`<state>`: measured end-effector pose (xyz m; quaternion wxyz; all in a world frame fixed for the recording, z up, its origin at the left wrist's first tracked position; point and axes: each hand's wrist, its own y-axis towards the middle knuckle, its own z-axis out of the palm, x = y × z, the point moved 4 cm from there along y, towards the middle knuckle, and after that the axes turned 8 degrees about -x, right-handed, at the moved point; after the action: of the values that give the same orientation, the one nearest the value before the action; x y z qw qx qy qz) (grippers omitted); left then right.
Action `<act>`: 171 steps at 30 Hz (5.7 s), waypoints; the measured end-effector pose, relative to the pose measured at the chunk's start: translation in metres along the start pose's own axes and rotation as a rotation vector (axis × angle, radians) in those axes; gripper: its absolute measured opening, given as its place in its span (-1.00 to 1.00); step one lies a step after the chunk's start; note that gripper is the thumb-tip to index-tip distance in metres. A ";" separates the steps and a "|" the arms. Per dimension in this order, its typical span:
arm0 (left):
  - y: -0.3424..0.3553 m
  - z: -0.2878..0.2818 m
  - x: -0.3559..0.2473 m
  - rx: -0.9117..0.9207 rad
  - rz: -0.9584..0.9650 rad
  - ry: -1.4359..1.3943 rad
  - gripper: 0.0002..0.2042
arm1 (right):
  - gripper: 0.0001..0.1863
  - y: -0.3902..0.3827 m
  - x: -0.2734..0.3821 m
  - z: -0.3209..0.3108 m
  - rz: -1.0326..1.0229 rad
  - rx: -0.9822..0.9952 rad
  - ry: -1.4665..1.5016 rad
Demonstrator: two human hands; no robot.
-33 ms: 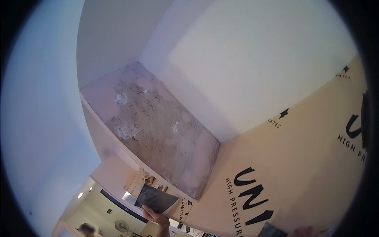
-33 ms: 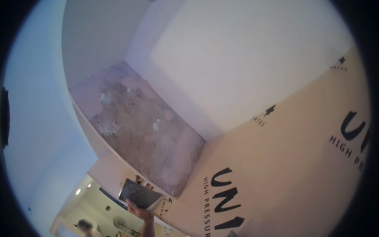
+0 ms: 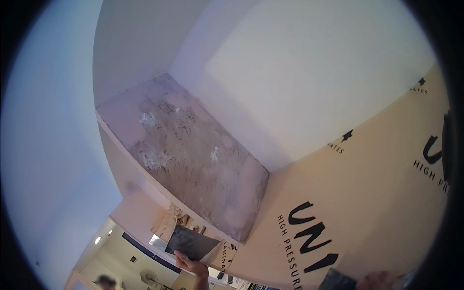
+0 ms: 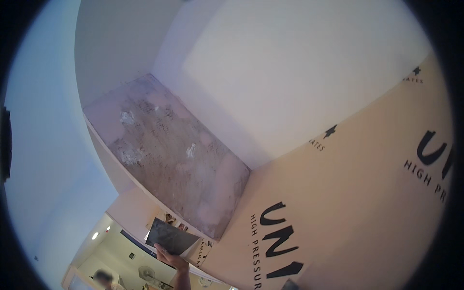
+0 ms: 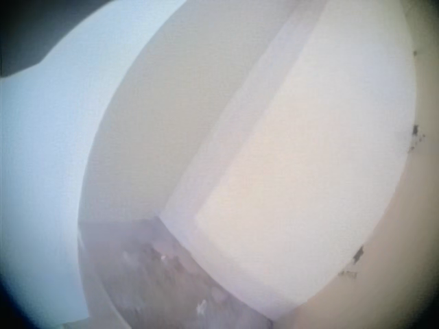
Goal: The person scoops wall compound from a container with a putty knife and applies it to a vertical wooden panel, smoothing the surface. They repeat this process across different sections of the panel.
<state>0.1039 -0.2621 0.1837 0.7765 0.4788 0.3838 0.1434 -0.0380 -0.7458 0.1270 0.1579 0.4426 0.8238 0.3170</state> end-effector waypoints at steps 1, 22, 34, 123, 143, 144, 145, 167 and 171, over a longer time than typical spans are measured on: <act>-0.002 0.014 0.008 0.012 -0.037 -0.083 -0.48 | -0.65 0.000 -0.002 -0.007 -0.004 0.027 -0.017; -0.003 0.009 0.034 -0.187 -0.403 -0.600 -0.47 | -0.76 0.020 0.013 -0.015 0.253 -0.970 -0.165; 0.065 -0.153 0.092 -0.448 -0.387 -0.538 -0.41 | -0.84 0.057 0.084 0.019 0.496 -1.334 0.003; -0.566 -0.452 0.480 0.909 -1.174 0.519 -0.89 | -0.74 -0.091 0.448 1.091 -0.308 1.250 0.274; -0.565 -0.430 0.500 0.819 -1.232 0.412 -0.83 | -0.72 -0.148 0.432 1.171 -0.331 1.148 0.373; -0.566 -0.430 0.500 0.835 -1.231 0.410 -0.83 | -0.72 -0.165 0.435 1.177 -0.299 1.082 0.363; -0.567 -0.427 0.501 0.857 -1.226 0.398 -0.83 | -0.72 -0.170 0.427 1.180 -0.262 1.013 0.342; -0.575 -0.430 0.505 0.906 -1.321 0.434 -0.87 | -0.60 -0.146 0.448 1.162 0.233 1.311 0.473; -0.577 -0.425 0.505 0.893 -1.353 0.430 -0.90 | -0.60 -0.164 0.447 1.182 0.246 1.243 0.543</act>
<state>0.0443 0.0170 -0.6454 0.3425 0.3701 0.7485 -0.4307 0.2484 0.0104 -0.8584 -0.3741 0.4461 0.8069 -0.0992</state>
